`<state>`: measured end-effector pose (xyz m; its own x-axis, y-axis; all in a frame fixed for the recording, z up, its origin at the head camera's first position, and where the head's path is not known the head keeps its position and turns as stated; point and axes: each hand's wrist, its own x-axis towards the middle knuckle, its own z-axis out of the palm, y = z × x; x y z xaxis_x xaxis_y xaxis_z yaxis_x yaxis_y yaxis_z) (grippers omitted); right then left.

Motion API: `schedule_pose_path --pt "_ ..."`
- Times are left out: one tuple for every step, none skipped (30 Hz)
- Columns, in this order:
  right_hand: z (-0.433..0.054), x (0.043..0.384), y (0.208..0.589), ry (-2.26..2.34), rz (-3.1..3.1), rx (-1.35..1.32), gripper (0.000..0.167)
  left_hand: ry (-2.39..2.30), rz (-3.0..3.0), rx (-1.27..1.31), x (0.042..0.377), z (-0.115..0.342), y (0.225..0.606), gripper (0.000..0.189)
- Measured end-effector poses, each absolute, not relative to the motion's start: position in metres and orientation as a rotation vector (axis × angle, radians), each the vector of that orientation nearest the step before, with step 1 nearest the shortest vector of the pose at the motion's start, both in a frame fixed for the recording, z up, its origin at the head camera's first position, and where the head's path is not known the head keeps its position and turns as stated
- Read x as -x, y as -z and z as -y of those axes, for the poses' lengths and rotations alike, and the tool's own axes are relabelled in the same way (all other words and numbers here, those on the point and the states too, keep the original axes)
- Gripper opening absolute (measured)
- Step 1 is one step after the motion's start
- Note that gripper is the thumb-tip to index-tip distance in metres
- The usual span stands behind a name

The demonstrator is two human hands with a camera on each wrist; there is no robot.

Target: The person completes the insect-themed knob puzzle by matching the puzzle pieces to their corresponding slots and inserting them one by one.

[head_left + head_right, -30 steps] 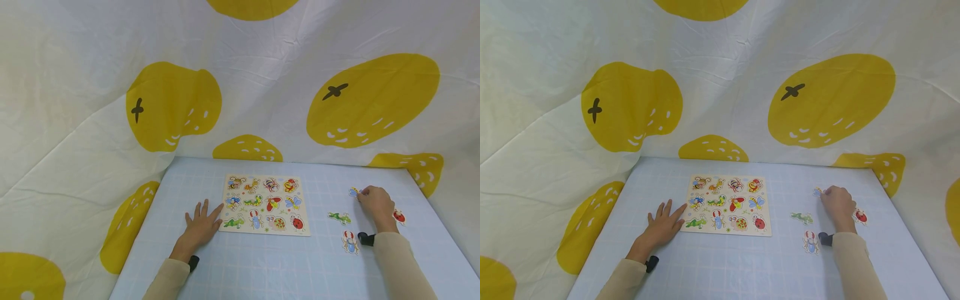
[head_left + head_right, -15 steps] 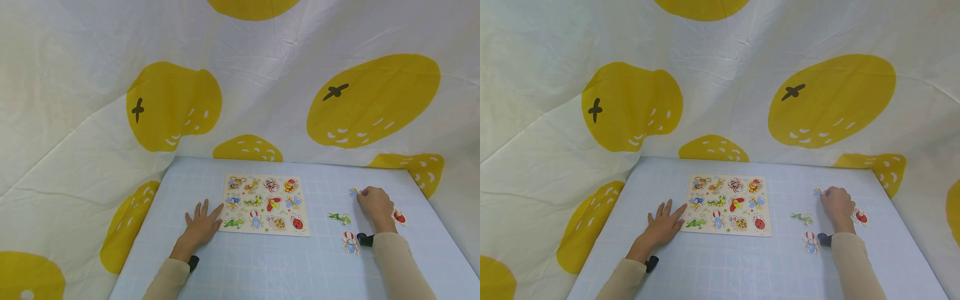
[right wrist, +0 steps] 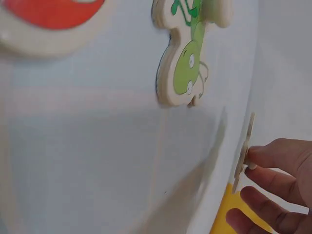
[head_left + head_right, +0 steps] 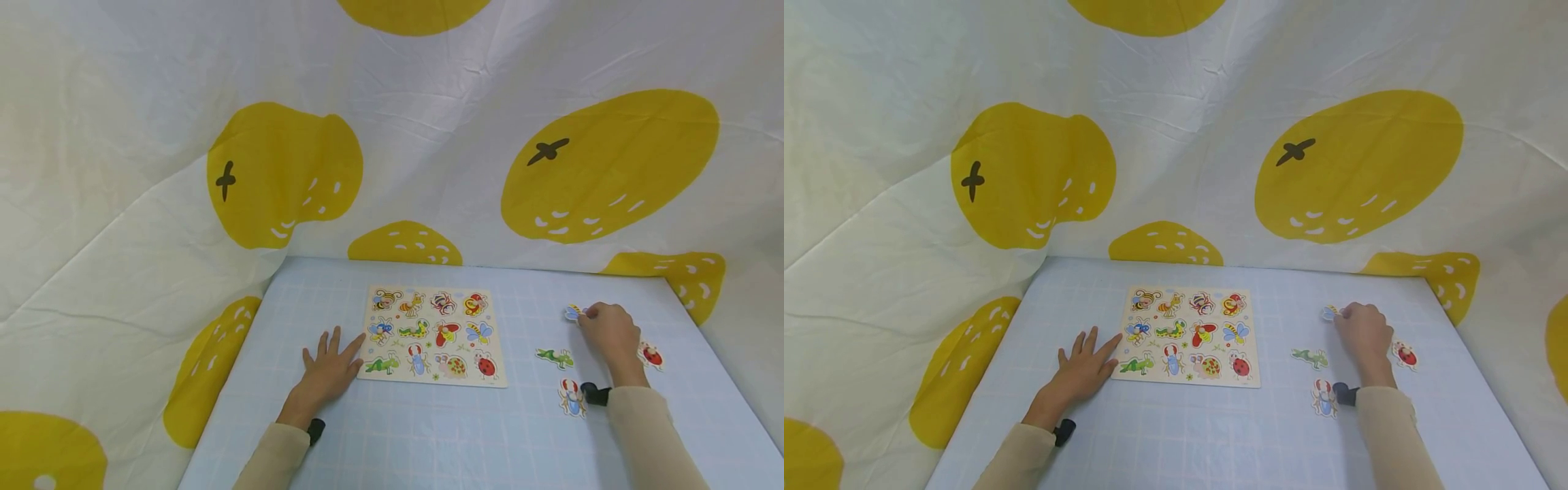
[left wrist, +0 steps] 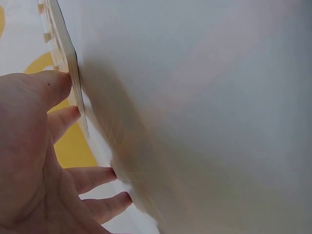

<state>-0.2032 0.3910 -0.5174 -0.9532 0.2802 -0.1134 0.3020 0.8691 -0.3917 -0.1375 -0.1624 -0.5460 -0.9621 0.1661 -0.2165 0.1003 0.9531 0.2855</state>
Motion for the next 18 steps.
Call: schedule_pose_path --pt "-0.389 0.202 0.516 0.64 -2.996 -0.454 0.034 -0.4 -2.867 -0.198 0.137 0.162 0.546 0.056" --pt "-0.386 0.202 0.515 0.638 -3.005 -0.444 0.034 -0.396 -2.869 -0.199 0.137 0.162 0.547 0.056" --pt "-0.383 0.201 0.514 0.64 -3.011 -0.434 0.034 -0.393 -2.871 -0.2 0.137 0.163 0.547 0.056" --pt "-0.381 0.2 0.513 0.639 -3.021 -0.423 0.033 -0.393 -2.871 -0.2 0.137 0.163 0.547 0.055" --pt "-0.378 0.199 0.512 0.637 -3.03 -0.411 0.033 -0.393 -2.872 -0.201 0.137 0.163 0.547 0.055" --pt "-0.375 0.199 0.511 0.631 -3.039 -0.399 0.033 -0.394 -2.871 -0.2 0.137 0.163 0.547 0.056" --pt "-0.373 0.198 0.509 0.626 -3.047 -0.387 0.032 -0.395 -2.871 -0.2 0.137 0.163 0.547 0.056" --pt "-0.37 0.197 0.508 0.617 -3.054 -0.377 0.032 -0.397 -2.871 -0.2 0.137 0.163 0.547 0.056" --pt "-0.367 0.197 0.507 0.611 -3.058 -0.371 0.032 -0.397 -2.871 -0.2 0.137 0.163 0.547 0.056" --pt "-0.365 0.196 0.506 0.605 -3.062 -0.365 0.032 -0.4 -2.872 -0.2 0.137 0.163 0.547 0.056" --pt "-0.362 0.195 0.505 0.6 -3.062 -0.361 0.032 -0.403 -2.871 -0.2 0.137 0.162 0.546 0.056" --pt "-0.359 0.194 0.504 0.594 -3.065 -0.358 0.032 -0.404 -2.87 -0.199 0.137 0.162 0.546 0.056" --pt "-0.356 0.193 0.503 0.593 -3.067 -0.355 0.032 -0.406 -2.87 -0.2 0.137 0.162 0.546 0.056" --pt "-0.354 0.193 0.502 0.589 -3.074 -0.349 0.032 -0.406 -2.87 -0.201 0.137 0.162 0.546 0.056" --pt "-0.352 0.192 0.502 0.585 -3.083 -0.339 0.032 -0.405 -2.87 -0.202 0.137 0.162 0.546 0.056" --pt "-0.349 0.192 0.502 0.58 -3.094 -0.326 0.032 -0.407 -2.87 -0.202 0.137 0.162 0.546 0.056" --pt "-0.348 0.191 0.502 0.573 -3.108 -0.31 0.031 -0.406 -2.868 -0.202 0.137 0.162 0.546 0.056" --pt "-0.346 0.191 0.503 0.57 -3.127 -0.29 0.031 -0.403 -2.868 -0.202 0.137 0.162 0.546 0.056"
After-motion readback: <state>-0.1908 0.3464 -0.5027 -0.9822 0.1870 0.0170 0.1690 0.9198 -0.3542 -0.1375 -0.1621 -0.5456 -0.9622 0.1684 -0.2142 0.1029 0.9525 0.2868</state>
